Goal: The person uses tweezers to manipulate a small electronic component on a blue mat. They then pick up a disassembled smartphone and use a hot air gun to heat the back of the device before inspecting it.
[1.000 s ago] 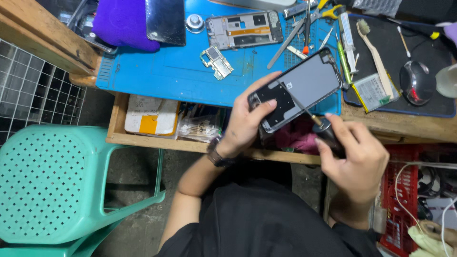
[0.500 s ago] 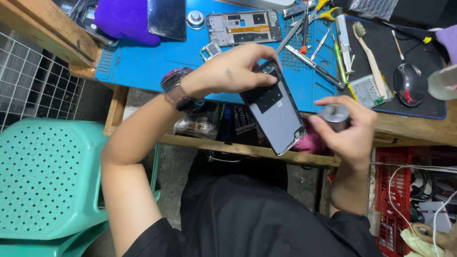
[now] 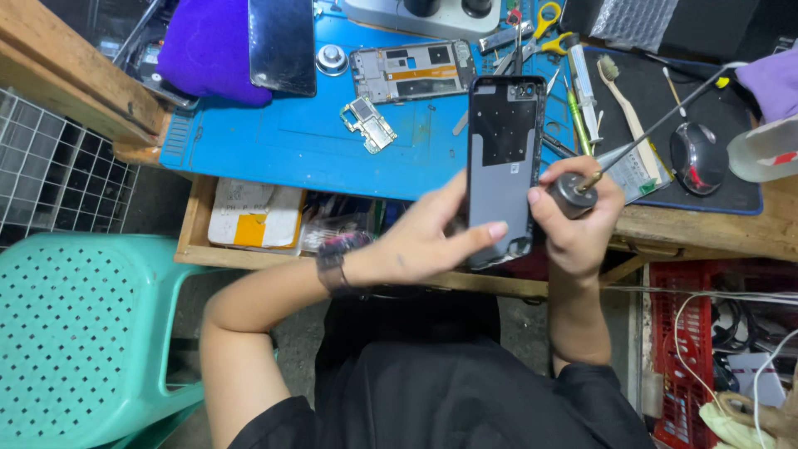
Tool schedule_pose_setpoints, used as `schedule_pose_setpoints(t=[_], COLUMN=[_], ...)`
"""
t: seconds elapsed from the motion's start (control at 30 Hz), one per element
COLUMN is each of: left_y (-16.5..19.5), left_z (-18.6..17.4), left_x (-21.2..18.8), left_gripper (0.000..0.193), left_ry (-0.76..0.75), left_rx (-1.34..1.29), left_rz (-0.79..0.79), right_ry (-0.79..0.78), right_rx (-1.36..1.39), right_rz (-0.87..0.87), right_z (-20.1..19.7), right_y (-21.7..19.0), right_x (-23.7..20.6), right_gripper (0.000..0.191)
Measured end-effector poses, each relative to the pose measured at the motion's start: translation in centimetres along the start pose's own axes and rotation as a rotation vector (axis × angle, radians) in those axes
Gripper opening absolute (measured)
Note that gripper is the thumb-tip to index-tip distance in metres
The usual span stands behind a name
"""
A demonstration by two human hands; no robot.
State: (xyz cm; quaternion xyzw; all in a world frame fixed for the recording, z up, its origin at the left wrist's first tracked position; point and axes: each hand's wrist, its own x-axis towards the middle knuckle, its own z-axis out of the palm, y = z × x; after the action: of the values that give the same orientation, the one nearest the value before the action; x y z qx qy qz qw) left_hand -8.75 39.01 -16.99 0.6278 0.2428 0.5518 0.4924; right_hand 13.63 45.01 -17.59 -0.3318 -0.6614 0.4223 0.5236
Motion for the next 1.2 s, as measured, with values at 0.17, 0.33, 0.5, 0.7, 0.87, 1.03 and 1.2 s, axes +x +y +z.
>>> schedule_pose_setpoints(t=[0.17,0.33,0.5,0.7,0.87,1.03,1.2], left_y=[-0.2,1.1,1.3,1.5,1.2,0.7,1.2], left_z=[1.4,1.3,2.5,3.0,3.1,2.3,1.1], left_x=[-1.4,-1.8,-2.0,-1.8,-2.1,-1.5,-0.6], left_gripper=[0.061,0.053,0.056,0.054,0.044,0.045,0.050], left_ry=[0.094,0.117,0.135,0.162,0.228,0.191,0.088], left_rx=[-0.372,-0.398,-0.232,-0.253,-0.134,-0.348,-0.714], left_rz=[-0.460,-0.360,-0.304,-0.282,-0.278,-0.285,-0.359], right_ry=[0.024,0.079,0.045,0.066,0.092,0.110,0.107], right_rx=[-0.186,-0.122,-0.111,-0.163,-0.106,-0.121,-0.107], right_rz=[-0.049,-0.038,-0.001,0.012,-0.018,0.032,0.010], right_z=[1.3,1.5,1.5,1.7,2.5,2.3,1.4], right_y=[-0.6,-2.2,-3.2,-3.9,-4.5,-5.3,-5.2], right_x=[-1.4,-2.2,-2.3,-2.5,-2.3,-2.3,-2.5], right_gripper=[0.017,0.023,0.027,0.029,0.028,0.028,0.024])
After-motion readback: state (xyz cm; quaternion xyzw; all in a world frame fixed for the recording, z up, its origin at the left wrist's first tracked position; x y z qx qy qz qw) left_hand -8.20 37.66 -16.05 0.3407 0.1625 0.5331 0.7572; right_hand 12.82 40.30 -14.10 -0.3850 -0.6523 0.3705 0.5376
